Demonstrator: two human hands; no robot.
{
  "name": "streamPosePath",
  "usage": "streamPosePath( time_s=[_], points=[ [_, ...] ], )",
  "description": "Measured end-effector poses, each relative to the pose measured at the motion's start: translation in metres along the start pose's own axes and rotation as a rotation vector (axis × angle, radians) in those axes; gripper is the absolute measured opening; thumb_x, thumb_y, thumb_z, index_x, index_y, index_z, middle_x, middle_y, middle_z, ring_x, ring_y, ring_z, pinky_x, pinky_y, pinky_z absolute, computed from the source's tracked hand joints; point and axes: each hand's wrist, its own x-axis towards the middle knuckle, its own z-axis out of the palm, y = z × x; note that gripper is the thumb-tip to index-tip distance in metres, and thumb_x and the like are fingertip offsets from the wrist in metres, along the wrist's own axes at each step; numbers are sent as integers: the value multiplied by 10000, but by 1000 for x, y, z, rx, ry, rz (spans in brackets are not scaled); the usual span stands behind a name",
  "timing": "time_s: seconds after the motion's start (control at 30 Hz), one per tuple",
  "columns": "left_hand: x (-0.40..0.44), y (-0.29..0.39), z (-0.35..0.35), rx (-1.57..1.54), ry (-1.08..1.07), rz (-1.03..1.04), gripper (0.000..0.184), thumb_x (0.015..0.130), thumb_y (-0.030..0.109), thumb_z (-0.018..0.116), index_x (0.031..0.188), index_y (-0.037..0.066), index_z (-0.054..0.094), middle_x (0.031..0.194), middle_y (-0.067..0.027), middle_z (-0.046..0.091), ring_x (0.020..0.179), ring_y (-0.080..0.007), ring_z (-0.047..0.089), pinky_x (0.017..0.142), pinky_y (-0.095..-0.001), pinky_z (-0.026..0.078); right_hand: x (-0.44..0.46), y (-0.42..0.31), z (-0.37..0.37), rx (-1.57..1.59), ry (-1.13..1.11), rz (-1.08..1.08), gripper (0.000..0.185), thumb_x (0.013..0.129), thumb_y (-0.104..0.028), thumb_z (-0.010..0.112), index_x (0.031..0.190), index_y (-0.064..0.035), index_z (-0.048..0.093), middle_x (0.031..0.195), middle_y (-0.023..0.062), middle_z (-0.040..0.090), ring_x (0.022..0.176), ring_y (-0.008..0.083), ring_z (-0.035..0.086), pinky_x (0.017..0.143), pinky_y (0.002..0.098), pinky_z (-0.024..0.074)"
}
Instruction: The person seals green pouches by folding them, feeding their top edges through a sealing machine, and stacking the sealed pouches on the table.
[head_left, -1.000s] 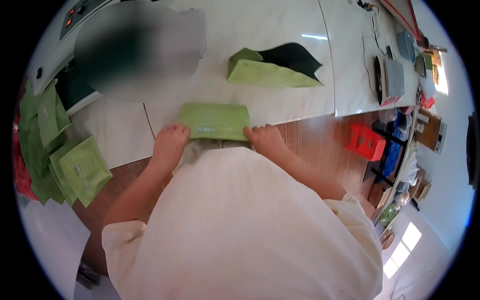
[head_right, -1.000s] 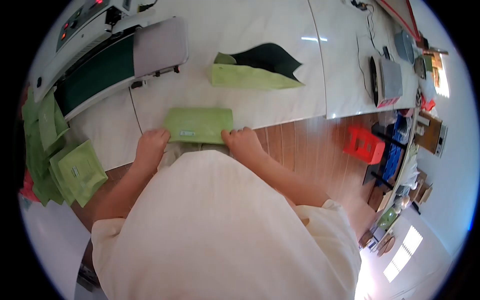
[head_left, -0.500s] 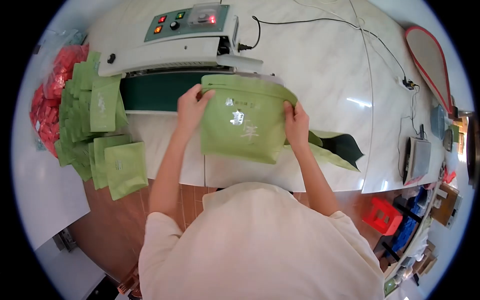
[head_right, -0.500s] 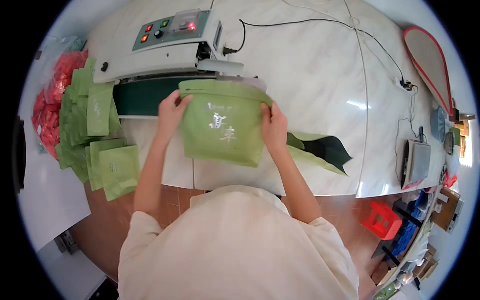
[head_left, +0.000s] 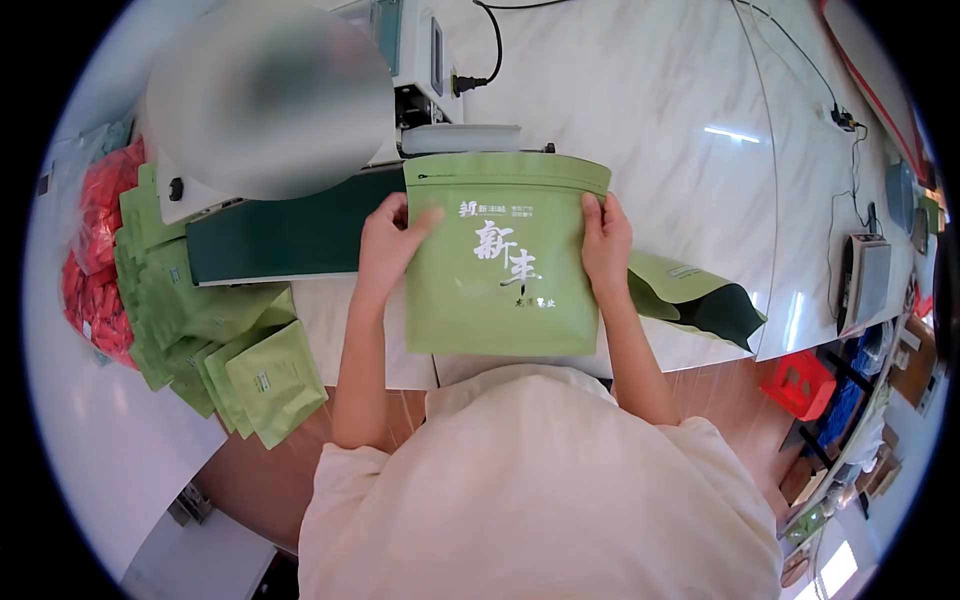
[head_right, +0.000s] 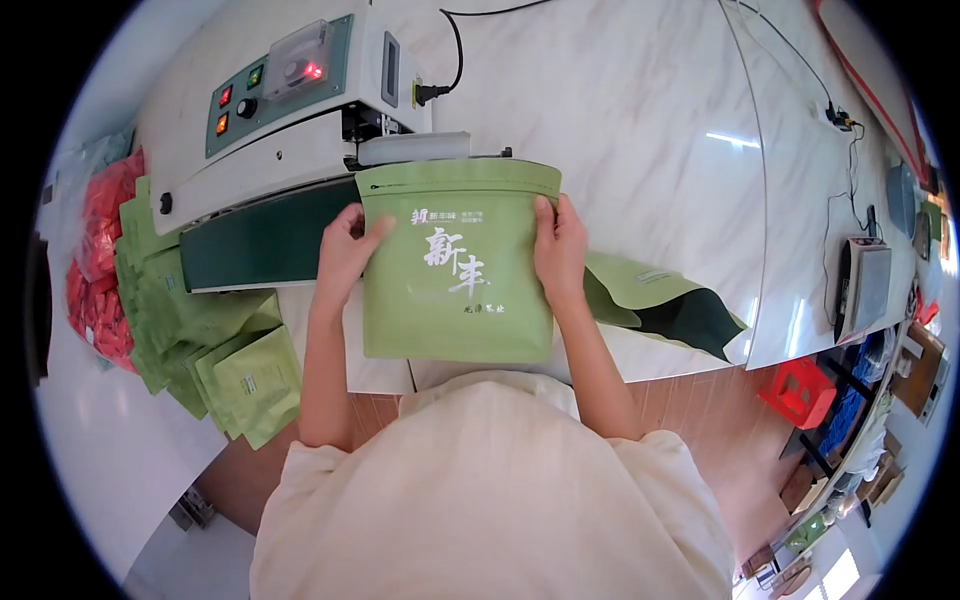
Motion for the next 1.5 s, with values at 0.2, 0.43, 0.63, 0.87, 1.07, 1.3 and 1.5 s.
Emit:
streamPosePath(
  time_s=[0.2,0.43,0.63,0.87,1.07,1.3,1.5],
  points=[
    [-11,-3,-10,-36,-211,-33,268,779,166,707,971,-9,643,800,-39,662,658,-73,571,629,-219,468,-7,-19,-14,285,-158,203,218,883,-210,610,940,-2,577,780,-17,593,643,61,468,589,234,417],
    [-7,-10,1,-333,-77,-175,257,815,224,695,888,-19,652,755,-17,635,644,-45,533,582,-210,436,-22,-14,-20,270,-269,311,252,834,-155,667,1004,17,598,878,27,653,760,62,569,672,216,462],
    [4,-15,7,-240,-10,-81,281,871,257,626,883,-24,643,717,9,607,625,-32,483,571,-197,401,-19,-2,-4,402,-38,269,195,911,-174,564,930,18,587,795,4,620,690,42,509,630,202,422],
    [11,-26,8,-250,88,-47,294,915,271,560,894,-11,640,733,20,599,647,-33,470,597,-189,391,-1,-5,1,249,46,165,277,936,-238,526,899,27,596,664,-48,507,604,29,387,550,195,345],
    [12,-15,1,-363,80,-117,321,919,296,554,892,-12,640,743,19,598,655,-36,467,599,-191,391,6,-14,9,302,34,212,275,932,-229,518,896,31,603,637,-46,495,588,37,381,538,209,347],
    [19,-29,-13,-361,93,-108,313,918,297,556,892,-2,644,752,12,603,652,-40,479,604,-191,395,14,-23,16,161,-4,199,276,906,-220,544,848,45,596,564,-10,468,537,61,371,499,243,341],
    [24,-35,-36,-291,129,-117,320,913,300,565,880,-7,650,753,18,603,651,-37,466,606,-186,383,15,-24,36,246,-57,160,272,906,-203,530,833,51,594,559,12,479,522,73,378,486,263,338]
  ],
)
